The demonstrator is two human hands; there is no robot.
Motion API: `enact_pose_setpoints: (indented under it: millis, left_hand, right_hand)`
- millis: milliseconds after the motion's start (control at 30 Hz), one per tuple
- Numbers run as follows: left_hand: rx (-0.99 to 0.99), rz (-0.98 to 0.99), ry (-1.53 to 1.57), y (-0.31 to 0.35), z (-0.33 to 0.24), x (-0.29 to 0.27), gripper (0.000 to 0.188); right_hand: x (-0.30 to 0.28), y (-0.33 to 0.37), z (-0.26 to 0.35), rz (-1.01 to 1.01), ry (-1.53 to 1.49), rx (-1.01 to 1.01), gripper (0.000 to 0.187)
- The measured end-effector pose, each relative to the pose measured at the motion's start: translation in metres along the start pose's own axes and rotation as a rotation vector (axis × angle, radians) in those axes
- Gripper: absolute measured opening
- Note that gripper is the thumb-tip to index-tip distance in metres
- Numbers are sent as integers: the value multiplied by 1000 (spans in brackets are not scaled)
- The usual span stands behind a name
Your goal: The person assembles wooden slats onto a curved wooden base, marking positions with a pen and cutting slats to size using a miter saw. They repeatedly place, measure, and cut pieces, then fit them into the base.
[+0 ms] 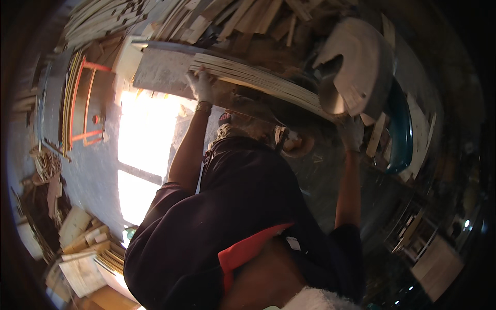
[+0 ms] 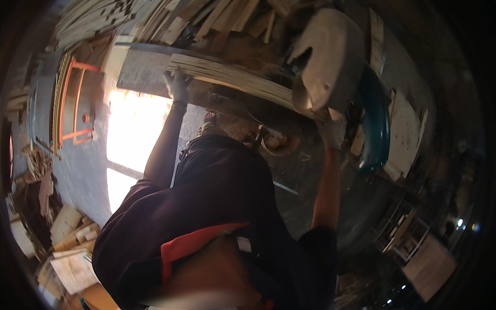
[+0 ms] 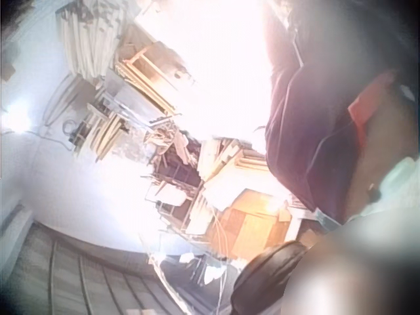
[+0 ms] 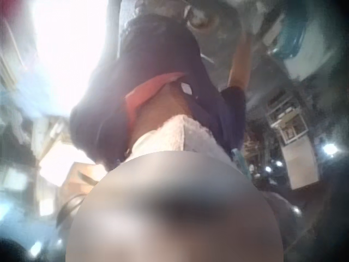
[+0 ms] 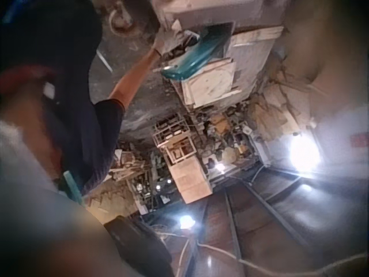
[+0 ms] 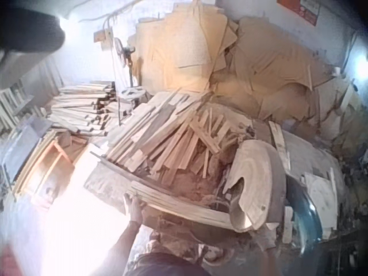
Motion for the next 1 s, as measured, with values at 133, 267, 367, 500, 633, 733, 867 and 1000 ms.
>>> enact_pose_setpoints:
  millis: [133, 267, 367, 500, 633, 733, 867, 1000]
  left_hand:
    - [-45, -23, -61, -4, 13, 1, 61]
    - [-147, -180, -9, -5, 20, 7, 85]
    - [-227, -293, -20, -7, 23, 19, 88]
    - [-278, -317, 789, -23, 30, 29, 74]
    - [-447, -199, 1065, -41, 41, 16, 78]
    - [-558, -44, 1191, -51, 43, 16, 76]
    - [-647, -223, 1105, -56, 41, 25, 70]
    - [-643, -292, 1055, -56, 42, 29, 63]
  right_hand:
    - [-2, -4, -2, -32, 154, -75, 66]
    - [0, -6, -10, 105, 167, 115, 61]
    - [-2, -4, -11, 168, 151, 217, 64]
    - [-4, 2, -10, 277, 85, 224, 67]
    - [0, 5, -20, 396, 15, 221, 70]
    - [7, 1, -30, 425, -3, 146, 73]
    - [6, -3, -32, 461, 131, 120, 74]
    - [3, -2, -23, 481, -155, 303, 73]
Point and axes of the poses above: each hand's wrist, its own y-axis away from the middle knuckle, its own x-axis out of the palm, z = x × y, the point moved 2 cm from there along -y, towards the middle knuckle, and after that the axes turned 5 degrees about z, right-handed, at the moved point
